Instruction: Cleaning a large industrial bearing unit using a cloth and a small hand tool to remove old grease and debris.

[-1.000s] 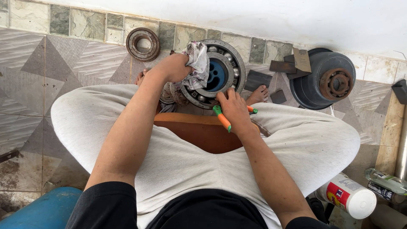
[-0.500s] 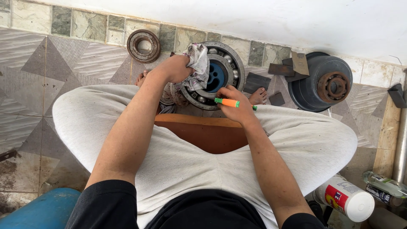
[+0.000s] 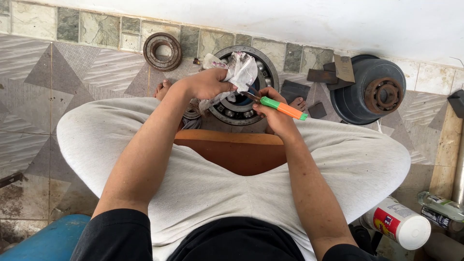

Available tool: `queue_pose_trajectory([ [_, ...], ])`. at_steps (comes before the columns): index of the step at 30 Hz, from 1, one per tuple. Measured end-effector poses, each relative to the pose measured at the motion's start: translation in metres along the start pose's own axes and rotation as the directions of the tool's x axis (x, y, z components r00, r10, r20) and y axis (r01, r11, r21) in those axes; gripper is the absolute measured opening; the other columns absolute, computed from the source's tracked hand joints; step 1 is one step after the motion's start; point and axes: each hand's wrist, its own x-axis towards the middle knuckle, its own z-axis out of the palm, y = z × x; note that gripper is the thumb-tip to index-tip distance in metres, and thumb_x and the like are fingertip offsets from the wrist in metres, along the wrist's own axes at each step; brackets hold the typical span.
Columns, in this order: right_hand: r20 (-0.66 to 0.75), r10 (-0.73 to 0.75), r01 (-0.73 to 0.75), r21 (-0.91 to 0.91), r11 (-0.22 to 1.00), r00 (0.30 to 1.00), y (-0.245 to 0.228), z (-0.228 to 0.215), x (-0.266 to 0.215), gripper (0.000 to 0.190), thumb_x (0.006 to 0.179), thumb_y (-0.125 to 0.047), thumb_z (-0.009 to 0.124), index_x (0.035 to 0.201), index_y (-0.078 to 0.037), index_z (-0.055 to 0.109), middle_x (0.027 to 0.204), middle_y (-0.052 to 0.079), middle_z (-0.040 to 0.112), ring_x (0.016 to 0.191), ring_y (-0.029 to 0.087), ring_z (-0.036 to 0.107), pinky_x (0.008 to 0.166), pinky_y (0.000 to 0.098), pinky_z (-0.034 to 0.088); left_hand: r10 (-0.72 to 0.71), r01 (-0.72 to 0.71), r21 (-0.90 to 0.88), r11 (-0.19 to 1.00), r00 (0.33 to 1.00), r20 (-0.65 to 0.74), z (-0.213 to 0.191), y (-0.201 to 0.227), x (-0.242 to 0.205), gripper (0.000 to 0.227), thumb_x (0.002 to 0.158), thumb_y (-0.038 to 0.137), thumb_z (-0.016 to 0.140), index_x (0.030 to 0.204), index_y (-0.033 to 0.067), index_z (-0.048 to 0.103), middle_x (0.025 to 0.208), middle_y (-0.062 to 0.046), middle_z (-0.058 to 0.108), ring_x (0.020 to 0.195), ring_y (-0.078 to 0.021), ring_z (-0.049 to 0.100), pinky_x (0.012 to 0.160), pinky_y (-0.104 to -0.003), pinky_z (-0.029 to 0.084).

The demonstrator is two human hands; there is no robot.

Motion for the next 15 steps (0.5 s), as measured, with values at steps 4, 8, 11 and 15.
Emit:
queue_pose_trajectory([
  [4,0.006,-0.005,0.004,0.175,0.985,1.0,0.014,0.006,0.006,0.023,0.094,-0.001,0.074,0.115,-0.002,0.064,0.091,0.015,0.069,0.076,0.02,0.071,0.065,0.0319,0.059,0.011,-0.012,0.003,1.0,1.0,0.027,0.004,0.001,0.007,0.036,0.104,0.038,0.063,0.104,0.0049,0.075,0.093,-0.013,0.073,0.094,-0.0356,0.072,0.091,-0.046,0.054],
  [8,0.093,0.086,-0.112,0.324,0.939,0.992,-0.004,0.011,-0.007,0.03,0.1,-0.008,0.069,0.121,-0.007,0.047,0.09,0.009,0.062,0.074,0.022,0.072,0.062,0.0316,0.062,0.029,-0.027,0.058,0.998,0.999,-0.041,0.004,-0.014,0.016,0.041,0.104,0.038,0.069,0.083,0.0031,0.066,0.072,-0.012,0.062,0.074,-0.0315,0.065,0.075,-0.042,0.051],
  [11,0.103,0.111,-0.125,0.146,0.981,0.989,0.004,-0.002,-0.017,0.031,0.101,-0.011,0.07,0.123,-0.004,0.049,0.086,0.011,0.06,0.071,0.023,0.071,0.059,0.0339,0.06,0.003,0.007,0.123,0.992,0.996,-0.085,-0.007,-0.009,0.005,0.042,0.104,0.037,0.068,0.082,0.0015,0.066,0.072,-0.016,0.062,0.075,-0.0378,0.066,0.075,-0.047,0.05],
  [15,0.058,0.144,-0.09,-0.539,0.837,0.988,-0.022,0.003,-0.038,0.029,0.096,-0.033,0.074,0.112,-0.011,0.064,0.102,0.019,0.067,0.095,0.042,0.072,0.078,0.049,0.054,-0.086,0.183,0.354,0.917,0.959,-0.271,-0.016,-0.035,0.014,0.042,0.104,0.04,0.063,0.101,-0.0014,0.071,0.093,-0.027,0.072,0.097,-0.0506,0.072,0.083,-0.059,0.055],
])
